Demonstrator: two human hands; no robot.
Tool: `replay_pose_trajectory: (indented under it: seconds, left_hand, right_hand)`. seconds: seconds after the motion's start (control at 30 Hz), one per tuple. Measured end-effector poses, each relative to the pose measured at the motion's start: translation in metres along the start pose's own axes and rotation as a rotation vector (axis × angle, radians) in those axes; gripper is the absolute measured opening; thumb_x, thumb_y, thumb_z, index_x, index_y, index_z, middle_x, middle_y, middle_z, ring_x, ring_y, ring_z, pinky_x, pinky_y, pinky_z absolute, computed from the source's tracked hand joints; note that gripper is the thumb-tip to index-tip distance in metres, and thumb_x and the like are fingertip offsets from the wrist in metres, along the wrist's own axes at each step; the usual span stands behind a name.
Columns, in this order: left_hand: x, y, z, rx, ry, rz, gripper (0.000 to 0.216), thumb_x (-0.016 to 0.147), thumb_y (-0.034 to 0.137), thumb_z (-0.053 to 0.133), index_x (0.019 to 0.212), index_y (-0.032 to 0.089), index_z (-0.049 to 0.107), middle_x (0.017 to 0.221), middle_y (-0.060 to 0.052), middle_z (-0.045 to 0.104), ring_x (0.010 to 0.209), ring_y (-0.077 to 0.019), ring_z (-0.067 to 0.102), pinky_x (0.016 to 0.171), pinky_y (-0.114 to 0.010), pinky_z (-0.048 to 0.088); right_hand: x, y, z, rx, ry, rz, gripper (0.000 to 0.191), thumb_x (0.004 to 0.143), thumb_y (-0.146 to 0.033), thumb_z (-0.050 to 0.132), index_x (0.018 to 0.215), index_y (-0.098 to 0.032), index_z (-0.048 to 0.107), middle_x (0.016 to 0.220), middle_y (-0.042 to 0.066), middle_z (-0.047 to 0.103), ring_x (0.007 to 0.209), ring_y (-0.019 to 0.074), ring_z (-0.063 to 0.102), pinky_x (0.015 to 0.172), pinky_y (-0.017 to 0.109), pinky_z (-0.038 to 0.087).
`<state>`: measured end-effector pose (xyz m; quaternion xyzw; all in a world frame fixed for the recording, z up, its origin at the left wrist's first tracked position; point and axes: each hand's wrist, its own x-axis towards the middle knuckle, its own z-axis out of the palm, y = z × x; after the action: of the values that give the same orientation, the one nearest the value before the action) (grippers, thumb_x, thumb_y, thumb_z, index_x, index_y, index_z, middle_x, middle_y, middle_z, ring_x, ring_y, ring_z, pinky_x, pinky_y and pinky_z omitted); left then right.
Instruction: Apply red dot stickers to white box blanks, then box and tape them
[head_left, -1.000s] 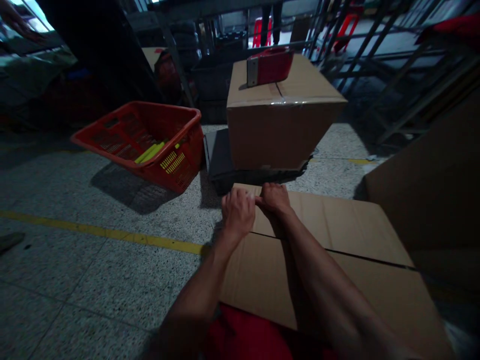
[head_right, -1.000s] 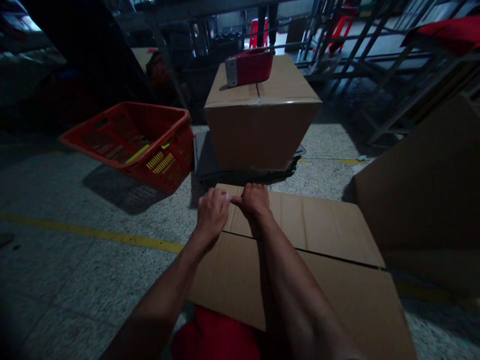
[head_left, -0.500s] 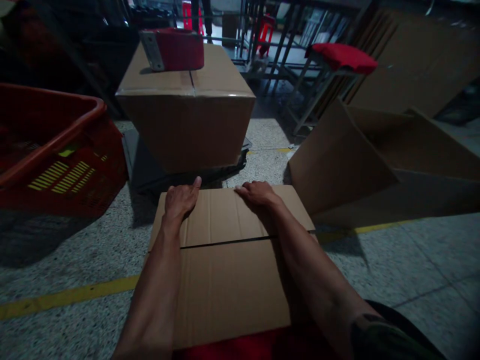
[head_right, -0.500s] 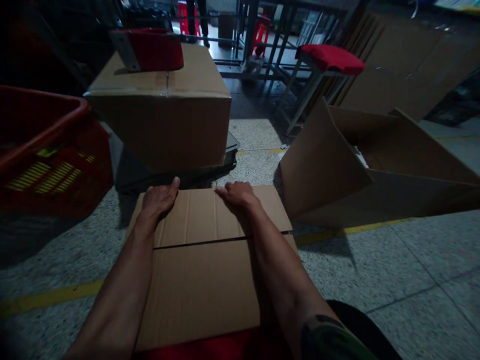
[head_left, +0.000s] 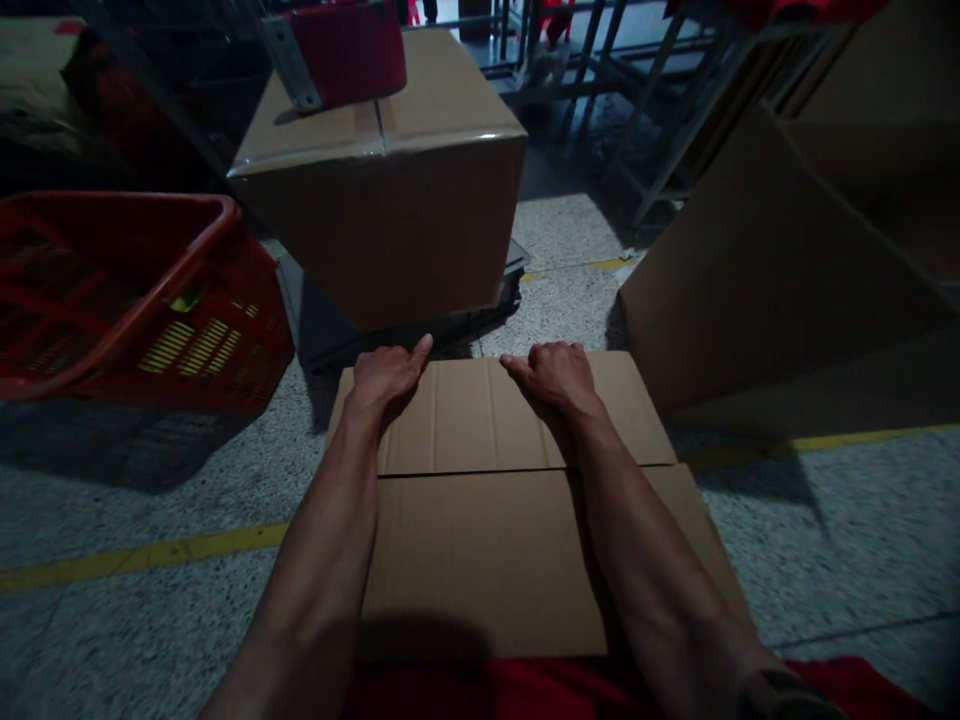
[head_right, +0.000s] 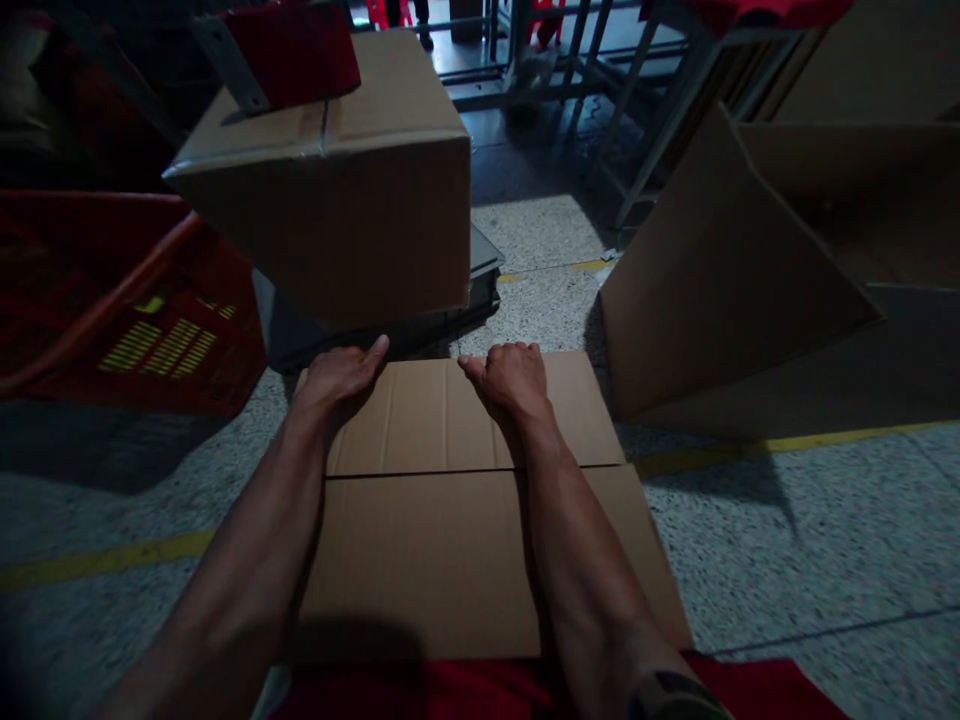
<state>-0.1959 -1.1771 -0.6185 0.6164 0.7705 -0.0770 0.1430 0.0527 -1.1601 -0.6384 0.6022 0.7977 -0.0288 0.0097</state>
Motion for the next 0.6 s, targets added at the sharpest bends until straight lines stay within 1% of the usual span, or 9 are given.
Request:
replay_pose_trajectory:
  seconds: [0.07,0.13,0.23,0.33,0.47,0.6]
  left_hand:
    - [0.004,0.007,-0.001,0.003,-0.039,0.012,0.102,0.08,0.075,-0.002,0.094,0.009,0.074,0.105,-0.024,0.069,0.104,-0.0375,0.062,0.086,-0.044,0.045]
    - [0.006,0.012,0.002,-0.013,-0.039,0.007,0.104,0.078,0.077,-0.003,0.095,0.009,0.074,0.104,-0.024,0.069,0.104,-0.037,0.062,0.085,-0.043,0.045]
    - [0.001,0.014,0.012,-0.032,0.02,-0.004,0.105,0.078,0.077,-0.005,0.093,0.01,0.075,0.103,-0.024,0.069,0.103,-0.0362,0.063,0.085,-0.043,0.045]
    - [-0.004,0.014,0.02,-0.042,0.088,0.027,0.104,0.08,0.075,-0.005,0.09,0.009,0.075,0.097,-0.023,0.071,0.1,-0.0339,0.064,0.086,-0.043,0.044]
    - [-0.009,0.014,0.024,-0.05,0.162,0.074,0.1,0.084,0.07,-0.005,0.085,0.009,0.075,0.089,-0.021,0.072,0.095,-0.0304,0.065,0.09,-0.044,0.042]
    - [-0.014,0.013,0.025,-0.041,0.216,0.111,0.094,0.088,0.065,-0.001,0.082,0.011,0.075,0.085,-0.019,0.072,0.091,-0.0279,0.066,0.089,-0.042,0.041]
  right_hand:
    - [0.0,0.0,0.0,0.011,-0.004,0.007,0.074,0.09,-0.066,0.024,0.09,-0.01,0.072,0.093,0.019,0.071,0.091,0.0303,0.062,0.085,0.044,0.039]
    - [0.0,0.0,0.0,0.021,-0.008,0.006,0.073,0.09,-0.066,0.024,0.089,-0.011,0.072,0.092,0.018,0.071,0.091,0.0297,0.062,0.085,0.043,0.039]
    - [-0.001,0.0,0.002,0.013,0.008,-0.007,0.073,0.091,-0.065,0.023,0.089,-0.011,0.072,0.092,0.018,0.071,0.09,0.0287,0.062,0.084,0.042,0.038]
    - [-0.001,0.001,0.004,-0.017,0.038,-0.016,0.073,0.091,-0.064,0.022,0.088,-0.011,0.071,0.09,0.018,0.071,0.088,0.0283,0.062,0.083,0.042,0.037]
    - [-0.002,0.001,0.007,-0.047,0.067,-0.03,0.071,0.091,-0.064,0.023,0.087,-0.011,0.07,0.09,0.017,0.071,0.088,0.0281,0.061,0.082,0.04,0.036]
    - [-0.005,0.0,0.007,-0.077,0.099,-0.028,0.069,0.091,-0.063,0.024,0.086,-0.012,0.07,0.089,0.015,0.07,0.09,0.0278,0.06,0.082,0.039,0.035]
